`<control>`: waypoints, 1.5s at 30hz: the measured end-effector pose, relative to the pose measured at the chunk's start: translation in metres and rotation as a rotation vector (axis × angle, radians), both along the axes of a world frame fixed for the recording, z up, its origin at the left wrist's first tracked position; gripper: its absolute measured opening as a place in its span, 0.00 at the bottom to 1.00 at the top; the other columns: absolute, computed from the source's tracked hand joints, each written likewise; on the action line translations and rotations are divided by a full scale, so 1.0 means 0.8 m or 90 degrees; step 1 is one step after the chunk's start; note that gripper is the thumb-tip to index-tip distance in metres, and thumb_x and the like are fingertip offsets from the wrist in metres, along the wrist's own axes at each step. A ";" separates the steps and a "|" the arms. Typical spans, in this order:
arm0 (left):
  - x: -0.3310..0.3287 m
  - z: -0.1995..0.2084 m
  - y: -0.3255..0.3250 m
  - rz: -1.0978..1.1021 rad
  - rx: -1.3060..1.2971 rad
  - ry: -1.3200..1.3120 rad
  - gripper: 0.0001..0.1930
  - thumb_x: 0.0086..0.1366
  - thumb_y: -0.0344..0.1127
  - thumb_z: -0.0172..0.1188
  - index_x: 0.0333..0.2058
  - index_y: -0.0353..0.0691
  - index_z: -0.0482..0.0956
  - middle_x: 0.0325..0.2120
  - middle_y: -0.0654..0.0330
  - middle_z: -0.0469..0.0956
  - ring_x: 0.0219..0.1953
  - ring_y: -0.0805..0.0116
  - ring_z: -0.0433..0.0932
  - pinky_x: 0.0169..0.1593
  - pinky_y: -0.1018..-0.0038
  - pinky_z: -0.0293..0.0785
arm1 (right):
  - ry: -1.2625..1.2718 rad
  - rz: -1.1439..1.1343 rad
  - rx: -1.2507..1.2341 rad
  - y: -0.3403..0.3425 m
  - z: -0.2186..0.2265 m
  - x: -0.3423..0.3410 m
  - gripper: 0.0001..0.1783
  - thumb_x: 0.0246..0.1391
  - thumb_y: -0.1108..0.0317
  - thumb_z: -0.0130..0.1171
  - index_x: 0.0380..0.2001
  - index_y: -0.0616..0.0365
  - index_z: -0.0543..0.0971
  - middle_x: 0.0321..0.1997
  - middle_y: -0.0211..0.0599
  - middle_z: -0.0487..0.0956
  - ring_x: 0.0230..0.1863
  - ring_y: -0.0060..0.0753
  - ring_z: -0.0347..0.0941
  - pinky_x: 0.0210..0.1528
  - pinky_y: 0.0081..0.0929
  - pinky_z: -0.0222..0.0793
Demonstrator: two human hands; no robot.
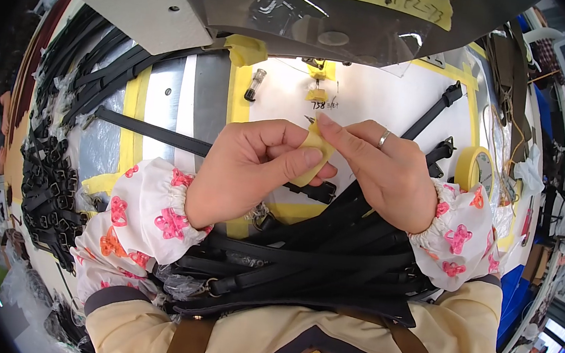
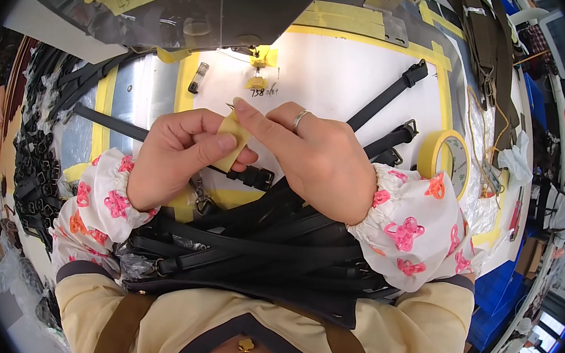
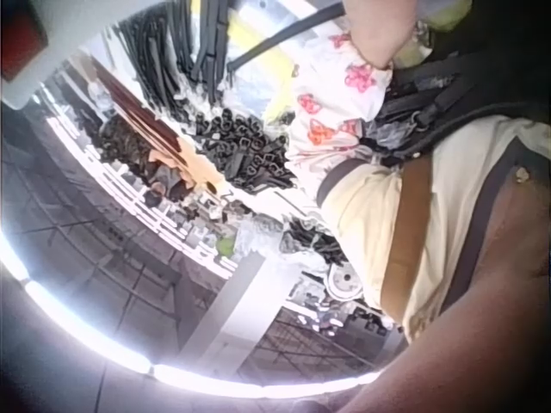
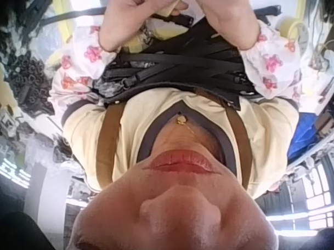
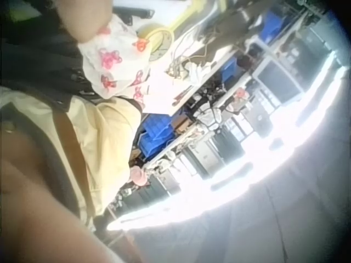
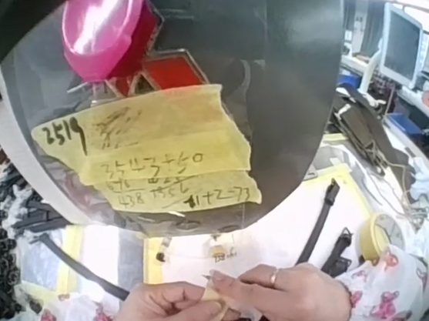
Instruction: Assembling and marking leather straps with tape and a pen tool.
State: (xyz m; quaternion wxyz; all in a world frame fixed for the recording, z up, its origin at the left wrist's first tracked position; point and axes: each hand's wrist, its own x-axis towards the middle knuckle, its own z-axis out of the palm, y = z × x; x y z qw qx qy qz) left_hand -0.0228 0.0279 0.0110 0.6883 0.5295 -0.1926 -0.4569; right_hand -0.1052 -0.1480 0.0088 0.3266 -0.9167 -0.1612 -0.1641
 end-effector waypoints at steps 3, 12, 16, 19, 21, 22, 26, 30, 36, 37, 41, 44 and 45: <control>0.002 0.005 0.002 -0.050 0.059 -0.035 0.09 0.60 0.30 0.49 0.34 0.29 0.70 0.29 0.55 0.76 0.33 0.72 0.75 0.41 0.78 0.71 | 0.033 0.009 0.020 -0.003 0.005 -0.001 0.30 0.33 0.85 0.48 0.45 0.55 0.71 0.27 0.40 0.71 0.21 0.36 0.69 0.22 0.24 0.66; 0.001 0.004 0.010 -0.102 0.091 -0.214 0.06 0.58 0.26 0.49 0.33 0.29 0.71 0.28 0.56 0.76 0.33 0.72 0.75 0.39 0.80 0.70 | 0.268 -0.012 0.379 -0.004 0.017 0.002 0.15 0.48 0.77 0.49 0.41 0.56 0.74 0.25 0.35 0.73 0.24 0.25 0.67 0.29 0.17 0.63; -0.002 -0.007 0.008 -0.039 0.053 -0.390 0.04 0.54 0.28 0.55 0.25 0.33 0.74 0.18 0.59 0.75 0.20 0.77 0.72 0.25 0.83 0.66 | 0.361 -0.039 0.405 -0.006 0.017 0.002 0.12 0.50 0.75 0.49 0.39 0.60 0.75 0.26 0.33 0.72 0.25 0.18 0.66 0.27 0.15 0.61; 0.005 0.000 0.009 -0.102 0.077 -0.512 0.03 0.54 0.26 0.54 0.28 0.33 0.74 0.20 0.56 0.75 0.22 0.72 0.74 0.27 0.81 0.67 | 0.272 -0.040 0.288 -0.005 0.012 0.002 0.11 0.48 0.75 0.50 0.37 0.61 0.76 0.23 0.35 0.72 0.22 0.21 0.66 0.26 0.16 0.61; 0.004 0.002 0.010 -0.155 0.120 -0.531 0.06 0.55 0.25 0.51 0.32 0.32 0.75 0.25 0.55 0.77 0.26 0.70 0.76 0.31 0.81 0.69 | 0.203 -0.020 0.188 -0.005 0.012 0.004 0.11 0.48 0.75 0.51 0.36 0.61 0.76 0.22 0.37 0.73 0.21 0.23 0.66 0.25 0.17 0.61; 0.001 -0.001 0.008 -0.102 0.071 -0.581 0.05 0.51 0.27 0.56 0.28 0.34 0.74 0.19 0.57 0.74 0.21 0.67 0.73 0.25 0.79 0.66 | 0.179 -0.025 0.147 -0.004 0.015 0.005 0.10 0.47 0.76 0.50 0.36 0.62 0.75 0.22 0.38 0.72 0.21 0.25 0.66 0.25 0.17 0.61; 0.012 0.009 0.005 -0.073 -0.083 -0.671 0.10 0.44 0.28 0.62 0.29 0.36 0.75 0.15 0.60 0.72 0.17 0.65 0.70 0.21 0.76 0.65 | 0.157 -0.046 0.220 -0.005 0.008 0.006 0.07 0.44 0.75 0.52 0.30 0.63 0.76 0.21 0.44 0.74 0.19 0.38 0.70 0.23 0.23 0.65; 0.029 -0.001 0.007 0.118 -0.084 -1.008 0.19 0.35 0.23 0.61 0.33 0.39 0.75 0.27 0.61 0.74 0.26 0.63 0.72 0.27 0.73 0.68 | 0.182 -0.057 0.307 -0.003 0.003 0.003 0.08 0.45 0.76 0.51 0.31 0.64 0.76 0.21 0.45 0.74 0.18 0.35 0.69 0.22 0.22 0.64; 0.028 -0.005 0.003 0.027 -0.049 -1.107 0.22 0.31 0.19 0.58 0.32 0.40 0.75 0.34 0.60 0.72 0.35 0.61 0.69 0.37 0.70 0.67 | 0.265 -0.019 0.292 -0.003 0.005 0.000 0.10 0.43 0.78 0.49 0.31 0.64 0.75 0.20 0.45 0.74 0.17 0.33 0.68 0.21 0.22 0.63; 0.028 -0.006 0.004 0.011 -0.068 -1.124 0.21 0.32 0.19 0.58 0.31 0.40 0.76 0.33 0.60 0.73 0.34 0.61 0.69 0.36 0.70 0.67 | 0.274 -0.015 0.301 -0.003 0.005 0.000 0.10 0.43 0.78 0.49 0.31 0.65 0.75 0.20 0.45 0.74 0.18 0.35 0.69 0.22 0.23 0.63; 0.027 -0.004 0.001 -0.001 -0.080 -1.112 0.17 0.33 0.21 0.59 0.29 0.39 0.76 0.33 0.59 0.74 0.32 0.62 0.70 0.35 0.71 0.67 | 0.214 -0.007 0.233 -0.003 -0.002 0.000 0.08 0.42 0.77 0.50 0.29 0.64 0.75 0.22 0.45 0.74 0.22 0.43 0.70 0.25 0.28 0.65; 0.025 -0.006 -0.002 0.024 -0.089 -1.094 0.15 0.34 0.22 0.60 0.27 0.39 0.76 0.30 0.60 0.75 0.29 0.63 0.72 0.33 0.72 0.68 | 0.167 0.021 0.133 -0.001 0.000 0.000 0.08 0.42 0.77 0.50 0.29 0.64 0.73 0.24 0.44 0.73 0.26 0.46 0.69 0.27 0.32 0.65; 0.023 -0.005 -0.001 0.018 -0.070 -1.061 0.14 0.35 0.22 0.60 0.27 0.38 0.77 0.27 0.61 0.76 0.27 0.64 0.73 0.33 0.72 0.68 | 0.169 0.023 0.133 0.000 -0.001 -0.001 0.08 0.42 0.77 0.50 0.29 0.64 0.73 0.24 0.44 0.73 0.26 0.46 0.69 0.27 0.32 0.65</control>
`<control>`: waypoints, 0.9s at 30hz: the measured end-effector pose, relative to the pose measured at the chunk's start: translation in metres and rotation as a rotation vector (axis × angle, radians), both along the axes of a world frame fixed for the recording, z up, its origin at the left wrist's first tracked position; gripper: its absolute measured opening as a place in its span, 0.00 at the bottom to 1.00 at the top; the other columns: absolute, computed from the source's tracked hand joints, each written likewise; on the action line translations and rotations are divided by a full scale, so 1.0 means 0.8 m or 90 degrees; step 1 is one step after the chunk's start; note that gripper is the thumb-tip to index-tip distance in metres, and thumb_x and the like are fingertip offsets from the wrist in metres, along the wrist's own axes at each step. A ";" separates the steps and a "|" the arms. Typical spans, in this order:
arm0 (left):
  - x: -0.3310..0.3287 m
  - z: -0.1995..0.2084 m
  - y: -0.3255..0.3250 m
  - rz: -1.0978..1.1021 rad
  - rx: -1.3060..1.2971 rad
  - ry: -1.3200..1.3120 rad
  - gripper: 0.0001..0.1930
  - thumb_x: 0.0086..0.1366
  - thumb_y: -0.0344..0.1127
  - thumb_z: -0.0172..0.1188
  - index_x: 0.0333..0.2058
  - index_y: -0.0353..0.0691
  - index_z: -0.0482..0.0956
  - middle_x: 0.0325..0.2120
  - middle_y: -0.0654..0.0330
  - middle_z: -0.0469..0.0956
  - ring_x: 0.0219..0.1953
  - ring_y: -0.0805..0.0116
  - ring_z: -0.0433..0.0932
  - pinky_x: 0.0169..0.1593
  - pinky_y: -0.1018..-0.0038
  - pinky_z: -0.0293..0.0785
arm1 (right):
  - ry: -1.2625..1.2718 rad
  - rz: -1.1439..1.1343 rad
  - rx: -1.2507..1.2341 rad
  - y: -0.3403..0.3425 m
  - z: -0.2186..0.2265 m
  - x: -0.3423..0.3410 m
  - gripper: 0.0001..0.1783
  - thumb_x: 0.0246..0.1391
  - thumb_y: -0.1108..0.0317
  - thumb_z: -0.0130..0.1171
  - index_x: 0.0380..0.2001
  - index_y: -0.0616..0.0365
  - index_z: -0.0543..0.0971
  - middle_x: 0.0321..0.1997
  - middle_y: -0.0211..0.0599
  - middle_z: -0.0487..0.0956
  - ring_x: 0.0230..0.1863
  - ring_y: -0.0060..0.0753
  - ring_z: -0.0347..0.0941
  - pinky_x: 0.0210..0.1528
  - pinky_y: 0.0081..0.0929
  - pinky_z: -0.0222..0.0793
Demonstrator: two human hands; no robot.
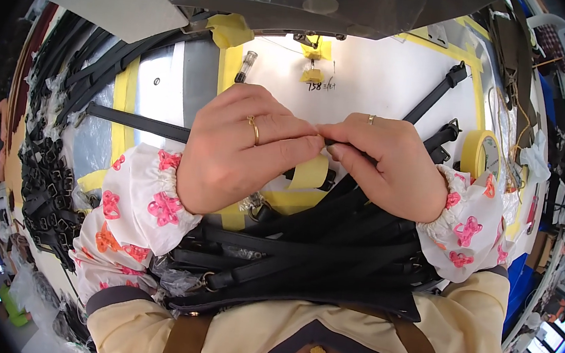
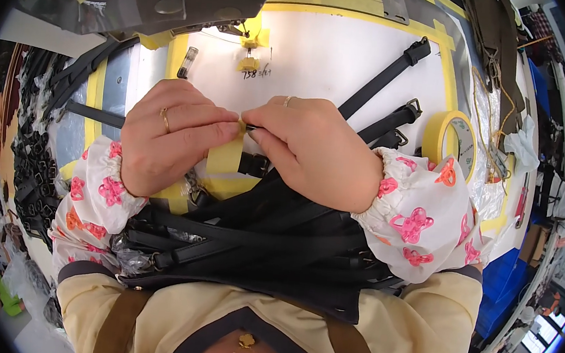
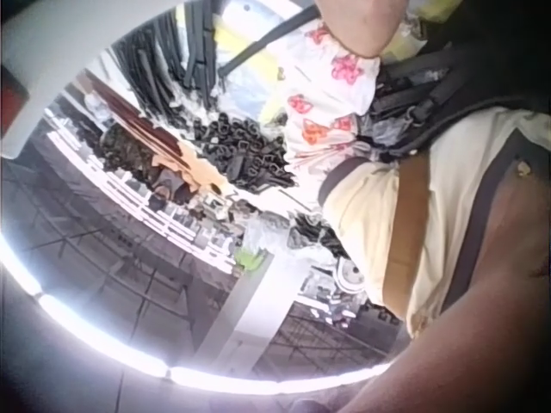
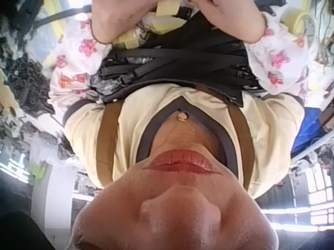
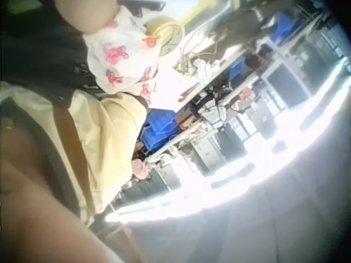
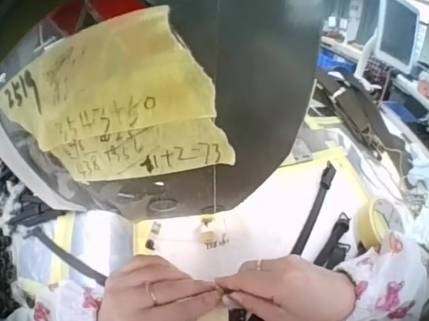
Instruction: Assembling and marking leather straps with tape and a pen tool.
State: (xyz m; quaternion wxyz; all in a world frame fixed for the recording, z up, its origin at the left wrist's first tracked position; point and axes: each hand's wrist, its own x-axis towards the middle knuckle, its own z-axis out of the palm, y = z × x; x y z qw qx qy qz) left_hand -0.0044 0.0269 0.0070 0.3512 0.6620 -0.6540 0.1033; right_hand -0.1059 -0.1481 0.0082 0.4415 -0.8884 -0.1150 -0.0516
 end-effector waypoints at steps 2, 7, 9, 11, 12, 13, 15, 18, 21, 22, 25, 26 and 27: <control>-0.002 0.001 0.000 0.007 0.017 0.036 0.14 0.35 0.22 0.59 0.27 0.38 0.77 0.25 0.61 0.76 0.26 0.66 0.73 0.32 0.73 0.68 | -0.035 0.019 -0.044 0.003 0.000 -0.002 0.08 0.42 0.77 0.50 0.30 0.64 0.72 0.25 0.43 0.71 0.26 0.46 0.68 0.26 0.34 0.64; -0.005 -0.001 -0.002 0.055 0.071 0.270 0.11 0.42 0.19 0.58 0.28 0.38 0.77 0.20 0.62 0.76 0.22 0.73 0.72 0.28 0.80 0.67 | -0.043 0.041 -0.045 0.004 -0.001 -0.007 0.09 0.42 0.78 0.50 0.32 0.64 0.71 0.24 0.42 0.70 0.24 0.45 0.68 0.24 0.33 0.64; -0.008 0.010 -0.003 0.097 0.153 0.413 0.10 0.44 0.20 0.58 0.28 0.37 0.77 0.20 0.63 0.76 0.22 0.76 0.72 0.27 0.81 0.67 | -0.036 0.049 -0.065 0.003 0.003 -0.007 0.10 0.42 0.79 0.50 0.33 0.63 0.70 0.24 0.41 0.70 0.23 0.45 0.67 0.23 0.33 0.64; -0.009 0.013 -0.002 0.141 0.233 0.555 0.08 0.47 0.20 0.57 0.28 0.36 0.76 0.21 0.64 0.76 0.23 0.80 0.71 0.26 0.83 0.67 | -0.039 0.099 -0.131 0.001 0.007 -0.008 0.12 0.38 0.78 0.51 0.32 0.64 0.69 0.23 0.41 0.69 0.21 0.44 0.67 0.21 0.33 0.64; -0.007 0.011 -0.001 0.126 0.244 0.679 0.06 0.48 0.21 0.57 0.28 0.35 0.76 0.21 0.64 0.76 0.23 0.82 0.71 0.26 0.84 0.67 | -0.039 0.102 -0.131 0.000 0.006 -0.009 0.12 0.38 0.78 0.51 0.32 0.64 0.69 0.23 0.41 0.69 0.21 0.44 0.67 0.21 0.33 0.64; -0.005 0.009 -0.001 0.109 0.253 0.802 0.05 0.49 0.22 0.57 0.27 0.34 0.75 0.22 0.64 0.75 0.24 0.84 0.70 0.26 0.85 0.67 | -0.053 0.114 -0.157 0.000 0.006 -0.009 0.12 0.36 0.78 0.51 0.31 0.64 0.69 0.22 0.40 0.68 0.20 0.43 0.67 0.19 0.32 0.63; -0.001 0.006 -0.001 0.087 0.238 0.823 0.04 0.49 0.23 0.57 0.26 0.32 0.76 0.20 0.63 0.75 0.21 0.82 0.71 0.25 0.86 0.66 | -0.066 0.129 -0.183 0.003 0.005 -0.010 0.12 0.34 0.78 0.52 0.29 0.65 0.68 0.22 0.40 0.68 0.19 0.42 0.67 0.18 0.31 0.63; 0.004 0.013 -0.001 0.063 0.266 0.904 0.04 0.49 0.26 0.57 0.25 0.31 0.76 0.17 0.62 0.74 0.18 0.81 0.71 0.22 0.87 0.66 | -0.174 0.133 -0.186 0.005 0.003 -0.011 0.10 0.33 0.77 0.51 0.26 0.64 0.68 0.21 0.38 0.67 0.17 0.39 0.66 0.15 0.30 0.62; 0.013 0.021 -0.001 0.063 0.353 0.989 0.07 0.51 0.30 0.56 0.24 0.30 0.75 0.14 0.62 0.73 0.15 0.80 0.70 0.20 0.87 0.65 | -0.269 0.149 -0.185 0.002 0.000 -0.008 0.13 0.32 0.78 0.52 0.28 0.65 0.69 0.22 0.38 0.68 0.17 0.36 0.66 0.14 0.28 0.62; 0.015 0.022 0.000 0.061 0.398 1.012 0.09 0.52 0.32 0.56 0.23 0.30 0.75 0.13 0.62 0.72 0.13 0.80 0.69 0.18 0.87 0.64 | -0.312 0.129 -0.158 0.002 -0.001 -0.007 0.14 0.33 0.78 0.53 0.31 0.65 0.70 0.23 0.38 0.69 0.17 0.36 0.66 0.14 0.27 0.62; 0.016 0.024 0.001 0.047 0.444 0.992 0.13 0.54 0.36 0.54 0.21 0.30 0.74 0.11 0.63 0.71 0.11 0.80 0.67 0.16 0.86 0.62 | -0.276 0.102 -0.122 0.004 0.012 -0.008 0.18 0.35 0.77 0.54 0.35 0.65 0.71 0.22 0.40 0.71 0.18 0.35 0.67 0.15 0.24 0.62; 0.015 0.025 0.000 0.044 0.443 0.986 0.13 0.54 0.36 0.54 0.21 0.30 0.74 0.11 0.63 0.71 0.11 0.80 0.67 0.16 0.86 0.62 | -0.199 0.091 -0.116 0.004 0.018 -0.009 0.19 0.36 0.77 0.54 0.38 0.64 0.72 0.22 0.41 0.71 0.18 0.35 0.67 0.17 0.23 0.63; 0.013 0.025 -0.001 0.059 0.410 0.982 0.13 0.55 0.37 0.54 0.21 0.31 0.74 0.11 0.63 0.71 0.11 0.80 0.67 0.16 0.86 0.62 | -0.204 0.088 -0.120 0.002 0.018 -0.009 0.19 0.36 0.77 0.54 0.38 0.64 0.72 0.22 0.41 0.71 0.18 0.35 0.67 0.17 0.23 0.63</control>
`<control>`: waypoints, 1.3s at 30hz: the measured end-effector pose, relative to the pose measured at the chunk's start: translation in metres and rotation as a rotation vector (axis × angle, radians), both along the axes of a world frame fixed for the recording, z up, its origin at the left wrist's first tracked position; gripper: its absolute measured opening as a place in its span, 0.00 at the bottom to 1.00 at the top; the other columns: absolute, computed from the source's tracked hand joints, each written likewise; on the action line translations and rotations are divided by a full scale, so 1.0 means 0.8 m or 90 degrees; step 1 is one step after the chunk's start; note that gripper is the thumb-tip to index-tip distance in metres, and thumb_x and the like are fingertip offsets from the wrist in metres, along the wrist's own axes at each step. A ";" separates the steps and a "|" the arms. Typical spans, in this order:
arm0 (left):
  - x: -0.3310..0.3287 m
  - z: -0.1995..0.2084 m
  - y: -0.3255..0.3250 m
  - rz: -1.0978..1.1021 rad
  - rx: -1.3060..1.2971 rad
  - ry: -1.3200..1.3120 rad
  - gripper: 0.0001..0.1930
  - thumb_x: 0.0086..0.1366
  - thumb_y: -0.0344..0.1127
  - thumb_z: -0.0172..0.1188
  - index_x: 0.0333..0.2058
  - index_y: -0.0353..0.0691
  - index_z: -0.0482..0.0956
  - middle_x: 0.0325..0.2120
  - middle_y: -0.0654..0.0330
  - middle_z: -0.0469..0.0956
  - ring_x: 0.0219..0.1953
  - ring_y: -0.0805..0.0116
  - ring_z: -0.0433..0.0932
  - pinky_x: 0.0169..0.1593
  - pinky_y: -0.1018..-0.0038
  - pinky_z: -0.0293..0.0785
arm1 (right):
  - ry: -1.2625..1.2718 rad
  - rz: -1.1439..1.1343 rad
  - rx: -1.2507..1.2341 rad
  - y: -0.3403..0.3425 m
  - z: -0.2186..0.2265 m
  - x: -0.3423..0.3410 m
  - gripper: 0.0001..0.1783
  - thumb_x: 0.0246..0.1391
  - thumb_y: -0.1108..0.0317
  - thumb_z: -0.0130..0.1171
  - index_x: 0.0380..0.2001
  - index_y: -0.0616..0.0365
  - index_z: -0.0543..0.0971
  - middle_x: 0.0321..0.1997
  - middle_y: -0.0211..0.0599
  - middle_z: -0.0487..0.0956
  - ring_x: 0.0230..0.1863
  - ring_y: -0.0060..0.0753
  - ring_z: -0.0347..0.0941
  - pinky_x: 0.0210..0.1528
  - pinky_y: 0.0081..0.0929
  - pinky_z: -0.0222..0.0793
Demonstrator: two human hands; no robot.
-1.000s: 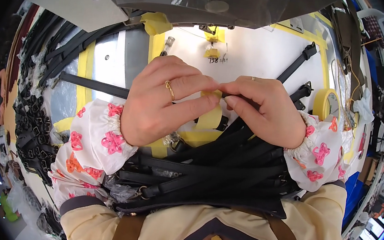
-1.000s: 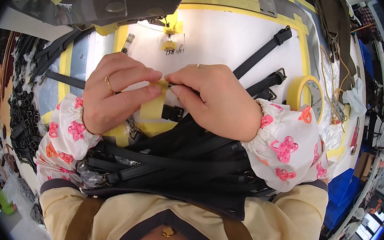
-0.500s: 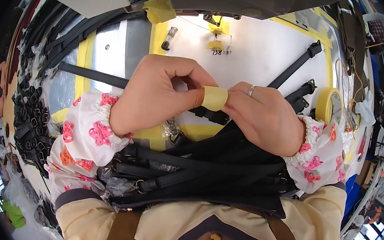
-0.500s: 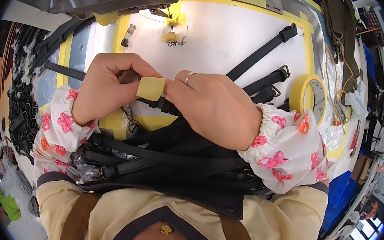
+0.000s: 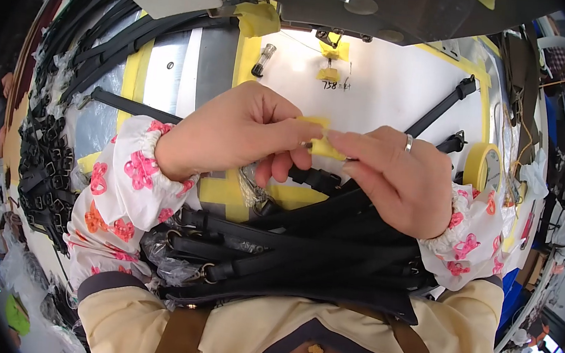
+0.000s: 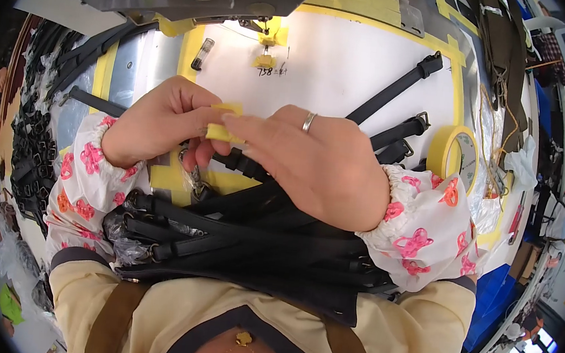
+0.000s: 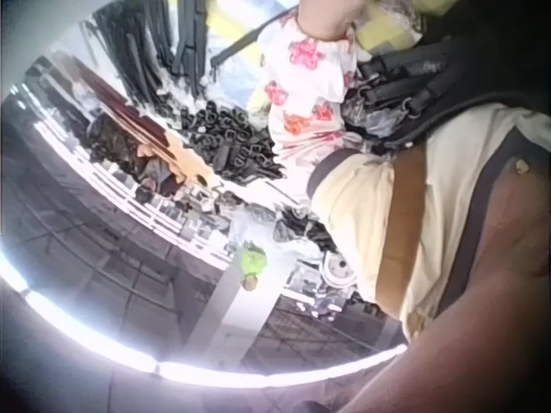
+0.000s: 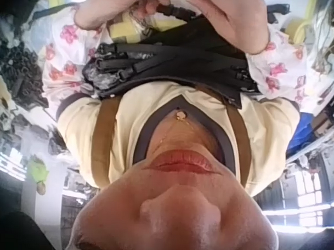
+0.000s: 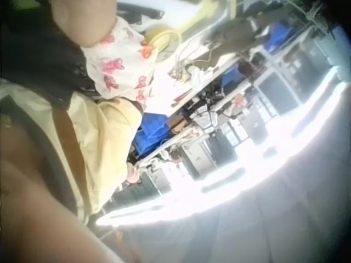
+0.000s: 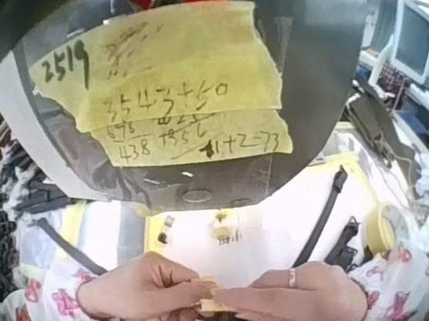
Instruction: Assembling and marking leather straps with tape and a pen tool.
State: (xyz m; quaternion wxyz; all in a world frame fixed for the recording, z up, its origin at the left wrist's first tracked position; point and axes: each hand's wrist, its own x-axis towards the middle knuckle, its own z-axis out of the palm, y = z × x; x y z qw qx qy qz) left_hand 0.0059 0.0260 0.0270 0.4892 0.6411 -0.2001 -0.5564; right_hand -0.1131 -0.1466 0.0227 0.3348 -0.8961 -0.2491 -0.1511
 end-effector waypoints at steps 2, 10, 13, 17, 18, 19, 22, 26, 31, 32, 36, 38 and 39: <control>-0.003 -0.005 0.000 0.071 -0.038 -0.066 0.10 0.54 0.36 0.55 0.27 0.32 0.74 0.16 0.62 0.72 0.13 0.81 0.67 0.18 0.86 0.62 | 0.158 -0.060 0.159 -0.005 0.000 0.002 0.15 0.43 0.76 0.53 0.39 0.63 0.73 0.20 0.38 0.72 0.17 0.26 0.66 0.19 0.18 0.62; -0.019 -0.024 0.002 0.103 -0.289 -0.590 0.15 0.47 0.23 0.55 0.38 0.35 0.71 0.25 0.57 0.74 0.25 0.68 0.73 0.32 0.78 0.70 | 0.589 -0.109 0.582 -0.013 0.011 0.010 0.12 0.51 0.71 0.49 0.40 0.63 0.72 0.21 0.30 0.72 0.16 0.11 0.59 0.16 0.09 0.53; -0.024 -0.028 0.005 0.156 -0.344 -0.597 0.16 0.46 0.23 0.56 0.38 0.35 0.71 0.24 0.58 0.74 0.24 0.66 0.73 0.30 0.77 0.70 | 0.646 -0.098 0.626 -0.014 0.011 0.015 0.13 0.52 0.71 0.49 0.41 0.63 0.71 0.21 0.30 0.72 0.15 0.11 0.58 0.15 0.09 0.52; -0.012 -0.027 0.005 0.011 -0.375 -0.746 0.18 0.43 0.21 0.56 0.37 0.36 0.72 0.23 0.59 0.74 0.23 0.65 0.73 0.27 0.75 0.69 | 0.670 -0.121 0.667 -0.017 0.007 0.016 0.13 0.52 0.70 0.48 0.41 0.64 0.70 0.21 0.31 0.71 0.14 0.11 0.58 0.14 0.09 0.52; -0.010 -0.034 0.004 -0.023 -0.453 -0.836 0.19 0.40 0.22 0.56 0.36 0.36 0.73 0.23 0.60 0.74 0.23 0.66 0.73 0.25 0.74 0.68 | 0.673 -0.111 0.668 -0.016 0.007 0.015 0.13 0.53 0.70 0.47 0.41 0.64 0.70 0.21 0.31 0.72 0.14 0.11 0.58 0.13 0.09 0.52; -0.010 -0.037 0.004 -0.059 -0.531 -0.925 0.19 0.38 0.22 0.57 0.35 0.37 0.74 0.22 0.60 0.74 0.22 0.66 0.72 0.23 0.74 0.68 | 0.673 -0.110 0.668 -0.015 0.008 0.015 0.13 0.53 0.70 0.47 0.41 0.64 0.70 0.21 0.31 0.72 0.14 0.11 0.58 0.13 0.09 0.52; -0.006 -0.027 0.007 -0.090 -0.471 -1.004 0.20 0.35 0.20 0.60 0.33 0.35 0.75 0.22 0.60 0.74 0.22 0.66 0.73 0.24 0.76 0.67 | 0.687 -0.116 0.624 -0.015 0.006 0.016 0.13 0.52 0.71 0.47 0.41 0.64 0.70 0.21 0.31 0.72 0.14 0.12 0.59 0.13 0.10 0.53; -0.010 -0.012 0.015 -0.122 -0.429 -1.011 0.19 0.33 0.22 0.61 0.30 0.38 0.77 0.22 0.61 0.74 0.22 0.67 0.72 0.23 0.77 0.65 | 0.663 -0.090 0.505 -0.010 0.003 0.015 0.11 0.51 0.73 0.47 0.37 0.66 0.72 0.20 0.32 0.73 0.15 0.12 0.61 0.16 0.11 0.56; -0.013 -0.019 -0.001 -0.016 -0.402 -0.898 0.17 0.35 0.24 0.60 0.30 0.40 0.78 0.20 0.62 0.74 0.24 0.67 0.71 0.25 0.78 0.66 | 0.423 -0.034 0.347 -0.003 -0.015 0.006 0.06 0.47 0.74 0.50 0.29 0.63 0.74 0.18 0.35 0.73 0.16 0.22 0.66 0.19 0.19 0.62; -0.013 -0.021 0.001 -0.015 -0.398 -0.897 0.17 0.35 0.24 0.60 0.30 0.40 0.78 0.20 0.62 0.74 0.24 0.67 0.71 0.25 0.78 0.66 | 0.335 -0.028 0.234 -0.003 -0.011 0.007 0.04 0.46 0.74 0.51 0.28 0.63 0.72 0.17 0.36 0.72 0.16 0.29 0.67 0.19 0.22 0.63; -0.015 -0.017 0.003 -0.006 -0.211 -0.541 0.08 0.46 0.26 0.60 0.29 0.36 0.77 0.18 0.62 0.74 0.22 0.74 0.72 0.25 0.80 0.67 | 0.145 0.010 -0.025 -0.001 -0.011 0.002 0.06 0.41 0.74 0.54 0.25 0.61 0.69 0.18 0.37 0.70 0.17 0.42 0.66 0.17 0.27 0.63; -0.014 -0.010 0.001 0.014 -0.115 -0.345 0.05 0.50 0.27 0.59 0.28 0.34 0.77 0.18 0.62 0.75 0.21 0.77 0.72 0.25 0.82 0.68 | 0.090 0.011 -0.047 -0.001 -0.016 -0.001 0.07 0.39 0.74 0.54 0.25 0.60 0.69 0.18 0.37 0.69 0.16 0.40 0.66 0.16 0.27 0.62; -0.012 -0.007 0.000 0.027 -0.069 -0.200 0.05 0.52 0.30 0.58 0.25 0.33 0.77 0.16 0.63 0.75 0.19 0.79 0.72 0.23 0.84 0.67 | 0.033 0.013 -0.068 -0.002 -0.018 -0.002 0.08 0.38 0.74 0.54 0.25 0.60 0.68 0.18 0.36 0.68 0.16 0.38 0.66 0.15 0.27 0.61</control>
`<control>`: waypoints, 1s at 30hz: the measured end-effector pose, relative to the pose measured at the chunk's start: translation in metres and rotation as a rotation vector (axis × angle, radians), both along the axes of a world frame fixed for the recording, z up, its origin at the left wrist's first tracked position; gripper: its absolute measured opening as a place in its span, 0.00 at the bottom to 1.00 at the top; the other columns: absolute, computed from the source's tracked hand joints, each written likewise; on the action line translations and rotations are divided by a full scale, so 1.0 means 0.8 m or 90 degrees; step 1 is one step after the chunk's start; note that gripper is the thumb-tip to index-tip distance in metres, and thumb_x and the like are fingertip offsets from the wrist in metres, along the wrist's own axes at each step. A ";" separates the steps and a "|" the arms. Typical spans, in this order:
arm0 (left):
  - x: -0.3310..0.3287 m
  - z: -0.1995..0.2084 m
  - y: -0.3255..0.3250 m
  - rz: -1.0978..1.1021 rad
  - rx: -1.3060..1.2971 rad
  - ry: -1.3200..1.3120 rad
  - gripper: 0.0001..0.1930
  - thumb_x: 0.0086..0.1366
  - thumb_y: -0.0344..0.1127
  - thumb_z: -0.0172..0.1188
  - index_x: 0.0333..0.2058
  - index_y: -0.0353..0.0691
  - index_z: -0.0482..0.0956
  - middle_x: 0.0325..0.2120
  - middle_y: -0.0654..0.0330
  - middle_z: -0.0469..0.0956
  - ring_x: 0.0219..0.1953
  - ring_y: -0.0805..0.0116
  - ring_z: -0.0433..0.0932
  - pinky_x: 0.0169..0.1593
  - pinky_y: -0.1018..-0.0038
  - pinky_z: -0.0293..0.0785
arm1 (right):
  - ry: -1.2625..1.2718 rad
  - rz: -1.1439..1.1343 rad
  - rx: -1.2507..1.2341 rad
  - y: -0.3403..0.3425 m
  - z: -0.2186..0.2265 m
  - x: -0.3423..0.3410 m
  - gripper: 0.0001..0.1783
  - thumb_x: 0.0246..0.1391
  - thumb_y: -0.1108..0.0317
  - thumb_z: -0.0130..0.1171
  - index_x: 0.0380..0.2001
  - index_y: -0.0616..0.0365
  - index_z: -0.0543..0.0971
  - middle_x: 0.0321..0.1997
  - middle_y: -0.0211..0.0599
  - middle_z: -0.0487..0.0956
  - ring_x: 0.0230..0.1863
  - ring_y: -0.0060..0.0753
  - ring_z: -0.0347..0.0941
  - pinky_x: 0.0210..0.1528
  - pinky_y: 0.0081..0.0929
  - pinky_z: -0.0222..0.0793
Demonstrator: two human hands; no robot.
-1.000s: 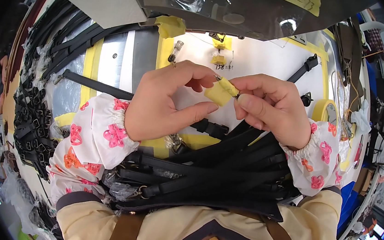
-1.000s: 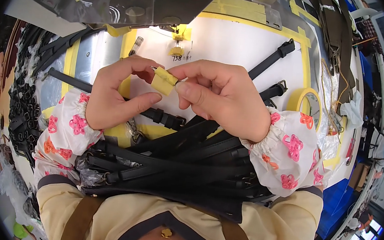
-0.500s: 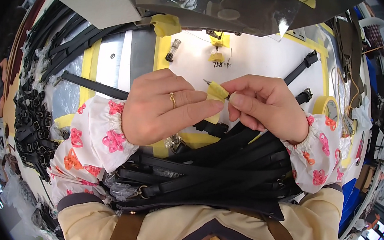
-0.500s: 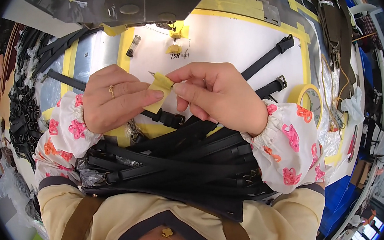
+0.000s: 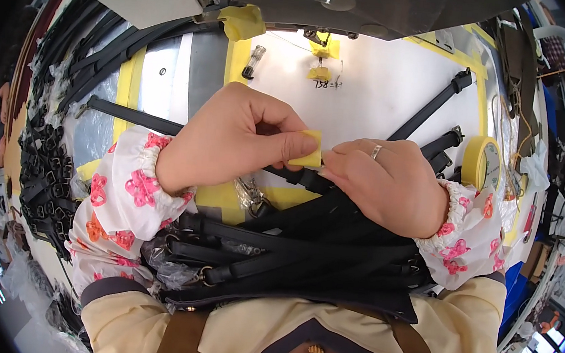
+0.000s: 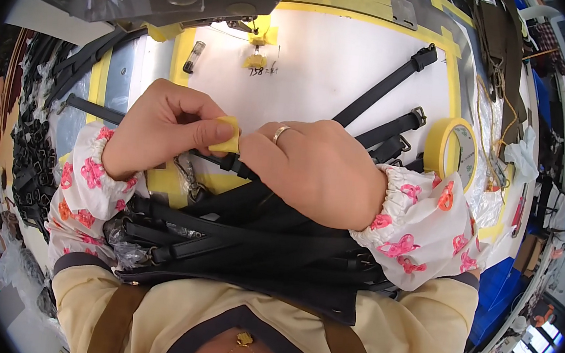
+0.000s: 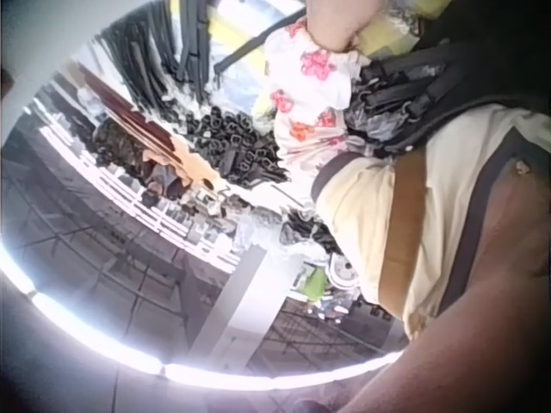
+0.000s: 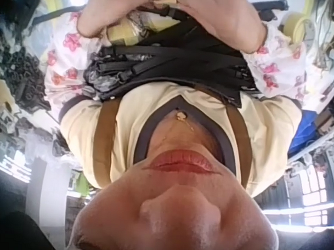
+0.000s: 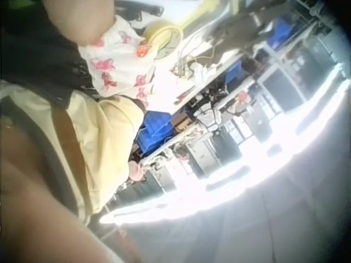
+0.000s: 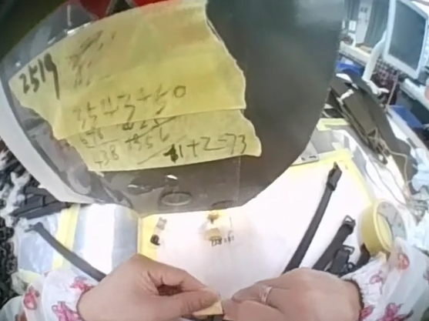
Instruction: Assembling and marking leather straps with tape and a pen tool.
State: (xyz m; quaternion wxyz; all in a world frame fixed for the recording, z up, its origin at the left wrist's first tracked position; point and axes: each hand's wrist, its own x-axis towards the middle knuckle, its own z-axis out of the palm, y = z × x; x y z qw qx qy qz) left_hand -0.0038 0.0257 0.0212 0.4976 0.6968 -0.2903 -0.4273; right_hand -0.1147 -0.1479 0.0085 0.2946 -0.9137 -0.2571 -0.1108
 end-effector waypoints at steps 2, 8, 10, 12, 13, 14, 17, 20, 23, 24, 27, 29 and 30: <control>0.007 0.007 -0.002 0.014 0.040 0.148 0.09 0.54 0.32 0.57 0.22 0.32 0.77 0.15 0.63 0.74 0.17 0.81 0.72 0.21 0.86 0.67 | -0.059 0.013 -0.009 0.000 -0.001 -0.001 0.09 0.37 0.74 0.54 0.27 0.60 0.69 0.19 0.35 0.69 0.16 0.37 0.65 0.15 0.26 0.61; 0.012 0.008 0.002 -0.190 0.103 0.205 0.12 0.54 0.36 0.57 0.20 0.31 0.77 0.12 0.62 0.74 0.16 0.81 0.72 0.21 0.87 0.66 | -0.103 -0.063 0.099 0.001 0.026 0.000 0.16 0.40 0.76 0.53 0.37 0.62 0.73 0.19 0.35 0.70 0.16 0.29 0.65 0.15 0.18 0.60; 0.003 0.009 0.004 -0.178 0.092 0.085 0.11 0.54 0.35 0.57 0.21 0.31 0.77 0.12 0.62 0.74 0.15 0.81 0.71 0.20 0.86 0.66 | -0.019 -0.137 0.157 -0.003 0.031 0.004 0.16 0.43 0.76 0.52 0.40 0.62 0.73 0.19 0.34 0.70 0.16 0.24 0.65 0.16 0.16 0.59; 0.001 0.006 0.007 -0.149 0.091 0.019 0.06 0.53 0.29 0.57 0.27 0.32 0.77 0.18 0.60 0.75 0.19 0.79 0.71 0.25 0.83 0.67 | 0.479 -0.167 0.568 -0.006 0.021 0.008 0.12 0.49 0.75 0.49 0.39 0.62 0.73 0.18 0.29 0.69 0.16 0.16 0.63 0.16 0.12 0.56; 0.000 -0.004 0.007 -0.019 -0.018 -0.197 0.06 0.52 0.27 0.57 0.30 0.33 0.76 0.19 0.60 0.75 0.20 0.79 0.71 0.26 0.83 0.68 | 0.576 -0.142 0.607 -0.011 0.025 0.015 0.13 0.52 0.72 0.47 0.41 0.63 0.71 0.20 0.27 0.70 0.17 0.11 0.60 0.15 0.10 0.54; -0.003 -0.009 0.007 0.114 -0.128 -0.404 0.08 0.51 0.25 0.57 0.32 0.33 0.76 0.21 0.60 0.75 0.21 0.78 0.71 0.28 0.83 0.68 | 0.576 -0.144 0.608 -0.015 0.025 0.015 0.13 0.52 0.72 0.47 0.41 0.63 0.71 0.20 0.27 0.70 0.17 0.11 0.60 0.15 0.10 0.54; 0.009 -0.011 0.003 0.081 -0.224 -0.621 0.16 0.43 0.22 0.59 0.35 0.40 0.76 0.27 0.59 0.73 0.27 0.69 0.72 0.30 0.78 0.69 | 0.697 -0.112 0.740 -0.019 0.022 0.014 0.14 0.53 0.71 0.46 0.43 0.63 0.70 0.20 0.30 0.71 0.16 0.11 0.59 0.14 0.10 0.52; 0.012 -0.009 0.003 -0.017 -0.319 -0.840 0.18 0.38 0.25 0.61 0.34 0.43 0.77 0.30 0.59 0.72 0.31 0.64 0.71 0.30 0.74 0.69 | 0.764 -0.101 0.746 -0.018 0.024 0.015 0.15 0.53 0.70 0.46 0.45 0.63 0.68 0.21 0.32 0.71 0.15 0.11 0.58 0.14 0.10 0.52; 0.010 -0.010 0.006 -0.099 -0.309 -0.838 0.21 0.35 0.20 0.62 0.33 0.42 0.76 0.33 0.59 0.71 0.34 0.62 0.71 0.36 0.73 0.69 | 0.751 -0.116 0.662 -0.013 0.027 0.018 0.14 0.53 0.69 0.47 0.42 0.64 0.70 0.21 0.33 0.72 0.14 0.11 0.58 0.13 0.10 0.53; 0.009 -0.013 0.006 -0.106 -0.312 -0.786 0.20 0.36 0.20 0.62 0.33 0.42 0.76 0.31 0.59 0.72 0.33 0.62 0.71 0.35 0.74 0.69 | 0.738 -0.104 0.618 -0.011 0.027 0.018 0.13 0.53 0.70 0.47 0.41 0.64 0.71 0.21 0.33 0.72 0.14 0.11 0.59 0.14 0.10 0.53; 0.003 -0.011 0.005 -0.093 -0.259 -0.586 0.17 0.40 0.22 0.62 0.34 0.39 0.76 0.28 0.60 0.73 0.30 0.65 0.72 0.34 0.75 0.69 | 0.672 -0.087 0.552 -0.008 0.018 0.016 0.11 0.51 0.71 0.49 0.38 0.65 0.72 0.22 0.32 0.73 0.15 0.12 0.60 0.15 0.10 0.56; -0.005 -0.006 0.003 -0.073 -0.205 -0.439 0.15 0.44 0.23 0.61 0.34 0.37 0.75 0.26 0.61 0.74 0.29 0.68 0.72 0.33 0.77 0.69 | 0.619 -0.083 0.527 -0.005 0.010 0.011 0.10 0.50 0.72 0.50 0.36 0.65 0.72 0.22 0.32 0.73 0.16 0.12 0.61 0.16 0.11 0.58; -0.008 -0.003 0.002 -0.028 -0.131 -0.231 0.12 0.48 0.25 0.60 0.34 0.35 0.74 0.25 0.61 0.74 0.27 0.72 0.72 0.32 0.79 0.69 | 0.532 -0.100 0.508 -0.002 0.007 0.008 0.09 0.49 0.73 0.52 0.34 0.65 0.71 0.21 0.33 0.73 0.16 0.17 0.63 0.17 0.15 0.59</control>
